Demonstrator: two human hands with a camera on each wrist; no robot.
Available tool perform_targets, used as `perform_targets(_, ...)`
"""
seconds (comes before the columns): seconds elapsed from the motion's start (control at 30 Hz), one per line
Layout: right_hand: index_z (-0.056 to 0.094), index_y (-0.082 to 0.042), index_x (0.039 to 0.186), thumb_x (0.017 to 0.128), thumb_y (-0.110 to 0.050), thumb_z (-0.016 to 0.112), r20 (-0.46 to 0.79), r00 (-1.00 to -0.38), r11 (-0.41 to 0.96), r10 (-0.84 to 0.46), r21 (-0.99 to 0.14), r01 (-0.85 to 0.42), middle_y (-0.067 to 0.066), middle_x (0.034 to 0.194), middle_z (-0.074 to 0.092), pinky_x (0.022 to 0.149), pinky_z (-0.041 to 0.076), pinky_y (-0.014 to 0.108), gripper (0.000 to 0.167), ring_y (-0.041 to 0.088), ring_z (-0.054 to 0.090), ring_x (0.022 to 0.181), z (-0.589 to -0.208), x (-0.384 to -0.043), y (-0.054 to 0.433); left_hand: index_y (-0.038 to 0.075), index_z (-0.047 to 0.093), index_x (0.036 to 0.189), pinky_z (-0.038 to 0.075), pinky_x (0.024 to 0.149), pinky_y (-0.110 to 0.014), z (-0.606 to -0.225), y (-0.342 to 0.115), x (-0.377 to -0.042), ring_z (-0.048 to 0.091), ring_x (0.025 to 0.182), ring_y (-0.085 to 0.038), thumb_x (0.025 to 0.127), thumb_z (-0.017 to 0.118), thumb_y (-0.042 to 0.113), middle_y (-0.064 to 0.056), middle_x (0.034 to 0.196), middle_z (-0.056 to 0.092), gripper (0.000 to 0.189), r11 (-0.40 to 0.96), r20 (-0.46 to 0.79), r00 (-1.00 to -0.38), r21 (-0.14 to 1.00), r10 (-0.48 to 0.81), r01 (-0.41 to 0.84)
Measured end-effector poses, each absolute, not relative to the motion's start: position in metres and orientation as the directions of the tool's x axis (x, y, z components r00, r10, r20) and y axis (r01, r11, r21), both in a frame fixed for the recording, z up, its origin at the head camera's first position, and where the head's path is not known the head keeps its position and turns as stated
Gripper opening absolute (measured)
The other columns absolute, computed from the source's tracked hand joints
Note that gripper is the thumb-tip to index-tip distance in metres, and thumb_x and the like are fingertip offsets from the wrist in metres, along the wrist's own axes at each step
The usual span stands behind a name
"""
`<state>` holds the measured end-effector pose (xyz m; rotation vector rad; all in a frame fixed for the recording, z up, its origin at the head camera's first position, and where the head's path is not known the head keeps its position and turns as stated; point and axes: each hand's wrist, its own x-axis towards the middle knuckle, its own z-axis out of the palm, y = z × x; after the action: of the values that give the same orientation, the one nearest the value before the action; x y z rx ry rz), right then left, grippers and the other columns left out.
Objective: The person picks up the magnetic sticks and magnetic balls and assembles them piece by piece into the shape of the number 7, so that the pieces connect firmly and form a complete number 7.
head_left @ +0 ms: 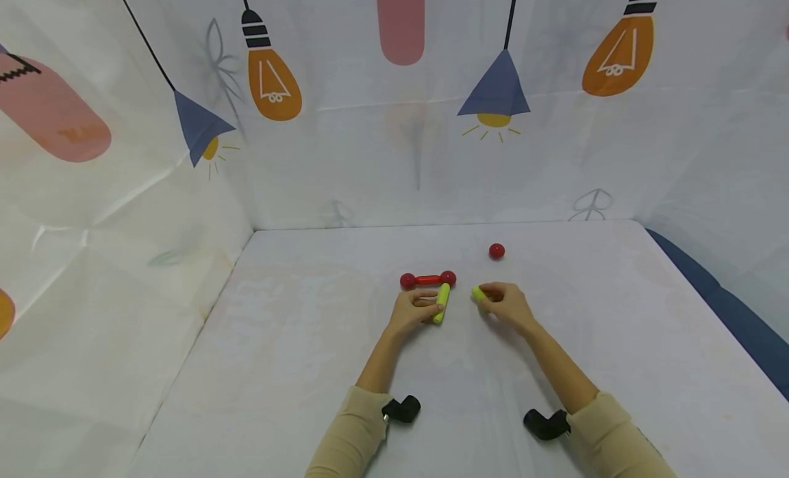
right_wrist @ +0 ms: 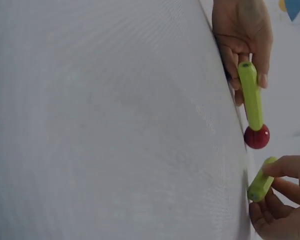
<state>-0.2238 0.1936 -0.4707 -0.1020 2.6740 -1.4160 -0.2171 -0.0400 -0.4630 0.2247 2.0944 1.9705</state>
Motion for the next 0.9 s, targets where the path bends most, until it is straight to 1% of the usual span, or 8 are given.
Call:
perform_targets(0.13, 0.056, 0.008, 0.122, 0.086, -0.006, 0.061, -0.042, -0.989, 0.597, -0.142, -0.801, -0.051, 0.024, 0.117, 0.060, 0.086, 0.048, 0.038, 0.039, 0.030, 0.055, 0.099, -0.4725, -0.2255, 0.1962, -0.013, 0.060, 0.114, 0.055, 0.062, -0.023, -0.4628, -0.0395, -0.2173, 0.064, 0.074, -0.010, 0.083, 0.068, 0.001, -0.031, 0.104, 0.064, 0.036, 0.076, -0.082, -0.957, 0.995, 0.279, -0.063)
perform_targets(0.3, 0.060, 0.008, 0.118, 0.084, -0.004, 0.060, -0.038, -0.987, 0.628, -0.159, -0.775, -0.072, 0.023, 0.115, 0.061, 0.088, 0.046, 0.041, 0.036, 0.031, 0.054, 0.099, -0.4746, -0.2266, 0.1974, -0.014, 0.059, 0.113, 0.054, 0.060, -0.022, -0.4635, -0.0391, -0.2180, 0.063, 0.072, -0.009, 0.082, 0.068, 0.000, -0.031, 0.103, 0.064, 0.035, 0.081, -0.077, -0.959, 0.995, 0.273, -0.056)
perform_targets(0.47, 0.064, 0.007, 0.110, 0.080, 0.002, 0.060, -0.033, -0.984, 0.654, -0.173, -0.751, -0.090, 0.023, 0.114, 0.061, 0.090, 0.044, 0.046, 0.031, 0.032, 0.052, 0.101, -0.4754, -0.2257, 0.1966, -0.014, 0.060, 0.114, 0.054, 0.062, -0.022, -0.4637, -0.0396, -0.2171, 0.064, 0.076, -0.010, 0.082, 0.068, 0.000, -0.030, 0.104, 0.064, 0.036, 0.074, -0.071, -0.957, 0.996, 0.283, -0.052)
perform_targets(0.6, 0.065, 0.007, 0.108, 0.079, 0.006, 0.059, -0.025, -0.982, 0.663, -0.188, -0.741, -0.108, 0.024, 0.114, 0.061, 0.093, 0.043, 0.051, 0.030, 0.036, 0.052, 0.104, -0.4744, -0.2240, 0.1963, -0.014, 0.060, 0.114, 0.054, 0.062, -0.023, -0.4641, -0.0402, -0.2163, 0.065, 0.078, -0.011, 0.081, 0.069, 0.001, -0.030, 0.103, 0.065, 0.037, 0.065, -0.061, -0.957, 0.997, 0.284, -0.045)
perform_targets(0.77, 0.067, 0.006, 0.104, 0.077, 0.009, 0.058, 0.034, -0.974, 0.660, -0.223, -0.730, -0.176, 0.025, 0.115, 0.060, 0.098, 0.039, 0.055, 0.028, 0.041, 0.051, 0.112, -0.4750, -0.2245, 0.1970, -0.013, 0.060, 0.113, 0.055, 0.063, -0.025, -0.4640, -0.0406, -0.2161, 0.065, 0.079, -0.011, 0.081, 0.069, 0.002, -0.029, 0.103, 0.065, 0.037, 0.070, -0.052, -0.958, 0.997, 0.283, -0.034)
perform_targets(0.9, 0.068, 0.006, 0.100, 0.076, 0.009, 0.059, 0.081, -0.965, 0.657, -0.250, -0.718, -0.230, 0.026, 0.113, 0.060, 0.098, 0.038, 0.057, 0.026, 0.043, 0.051, 0.111, -0.4764, -0.2260, 0.1978, -0.013, 0.060, 0.113, 0.055, 0.064, -0.026, -0.4636, -0.0407, -0.2161, 0.066, 0.081, -0.014, 0.081, 0.069, 0.002, -0.029, 0.103, 0.065, 0.036, 0.082, -0.050, -0.958, 0.996, 0.282, -0.027)
